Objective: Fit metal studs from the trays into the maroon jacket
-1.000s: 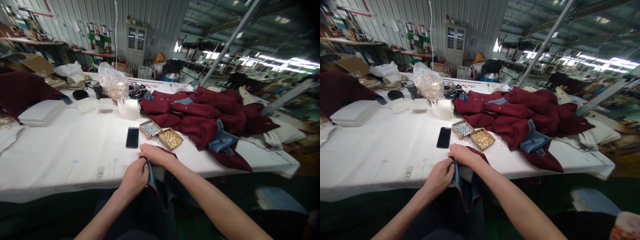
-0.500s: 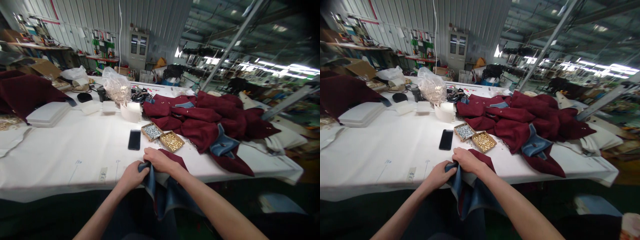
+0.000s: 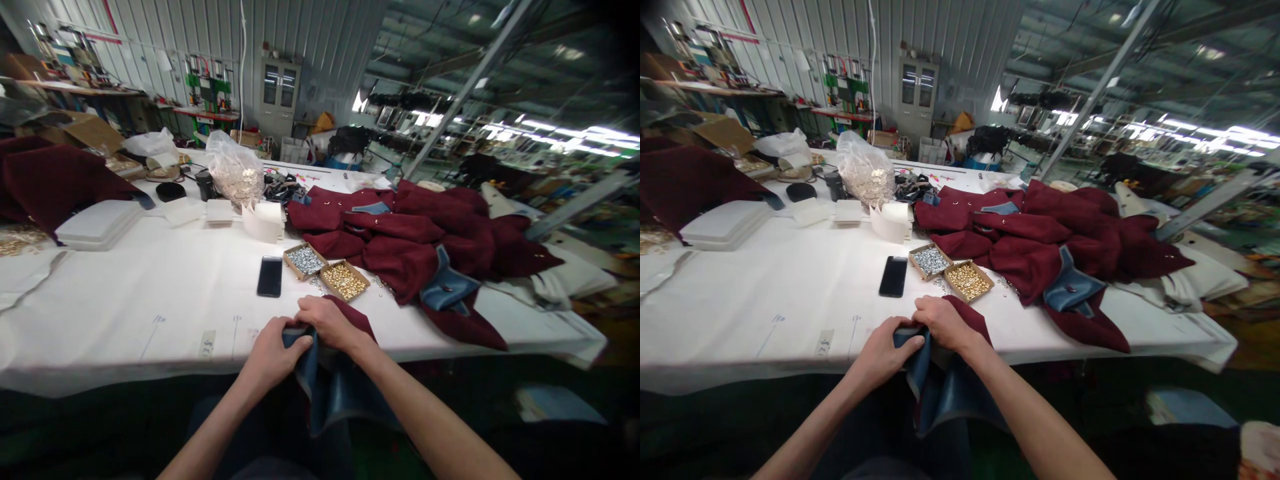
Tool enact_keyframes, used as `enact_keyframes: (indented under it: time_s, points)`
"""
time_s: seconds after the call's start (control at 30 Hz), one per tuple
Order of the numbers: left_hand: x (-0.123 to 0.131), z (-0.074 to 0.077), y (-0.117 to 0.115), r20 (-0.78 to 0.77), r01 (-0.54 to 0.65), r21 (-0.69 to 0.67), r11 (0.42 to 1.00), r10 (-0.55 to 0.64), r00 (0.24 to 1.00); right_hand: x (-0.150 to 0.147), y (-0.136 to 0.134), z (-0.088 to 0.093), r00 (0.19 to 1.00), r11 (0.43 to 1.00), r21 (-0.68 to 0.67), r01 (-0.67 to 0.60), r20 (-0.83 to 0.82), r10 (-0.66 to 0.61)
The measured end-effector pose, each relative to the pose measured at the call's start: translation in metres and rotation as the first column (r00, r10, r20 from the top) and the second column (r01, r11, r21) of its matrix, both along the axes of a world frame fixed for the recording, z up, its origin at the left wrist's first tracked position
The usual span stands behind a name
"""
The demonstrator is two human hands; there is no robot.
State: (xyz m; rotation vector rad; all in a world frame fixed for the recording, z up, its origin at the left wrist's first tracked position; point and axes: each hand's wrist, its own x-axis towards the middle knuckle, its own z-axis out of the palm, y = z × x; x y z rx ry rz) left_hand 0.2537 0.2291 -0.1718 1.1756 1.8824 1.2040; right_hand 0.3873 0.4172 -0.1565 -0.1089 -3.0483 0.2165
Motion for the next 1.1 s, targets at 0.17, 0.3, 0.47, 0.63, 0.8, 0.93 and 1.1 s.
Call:
enact_keyframes:
  time_s: [0.17,0.3,0.47,0.63,0.8,0.93,1.1]
  points:
    - [0.012,0.053,-0.021,0.144,0.189,0.321,0.928,-0.245,0.959,0.062,-0.025,0.036,0.843,0.963,-0.262,0.059,-0.503,-0.188]
    - [0.036,0.072,-0.03,0.146,0.318,0.421,0.85,-0.409,0.901,0.107,-0.046,0.061,0.62,0.914,-0.358,0.19,-0.678,-0.394]
    - [0.065,0.063,-0.028,-0.102,0.42,0.492,0.763,-0.429,0.898,0.134,-0.071,0.071,0.449,0.839,-0.414,0.353,-0.712,-0.54]
    - [0.068,0.064,-0.022,-0.208,0.486,0.492,0.722,-0.445,0.871,0.139,-0.083,0.064,0.398,0.831,-0.45,0.328,-0.732,-0.553]
    - [0.064,0.074,-0.023,-0.131,0.509,0.467,0.723,-0.513,0.849,0.138,-0.083,0.051,0.425,0.834,-0.498,0.24,-0.718,-0.551]
    - [0.059,0.09,-0.022,-0.056,0.548,0.386,0.742,-0.574,0.817,0.144,-0.089,0.047,0.436,0.807,-0.526,0.268,-0.681,-0.588]
    - [0.064,0.097,-0.009,0.138,0.638,0.219,0.738,-0.671,0.728,0.175,-0.084,0.042,0.431,0.744,-0.544,0.389,-0.606,-0.669]
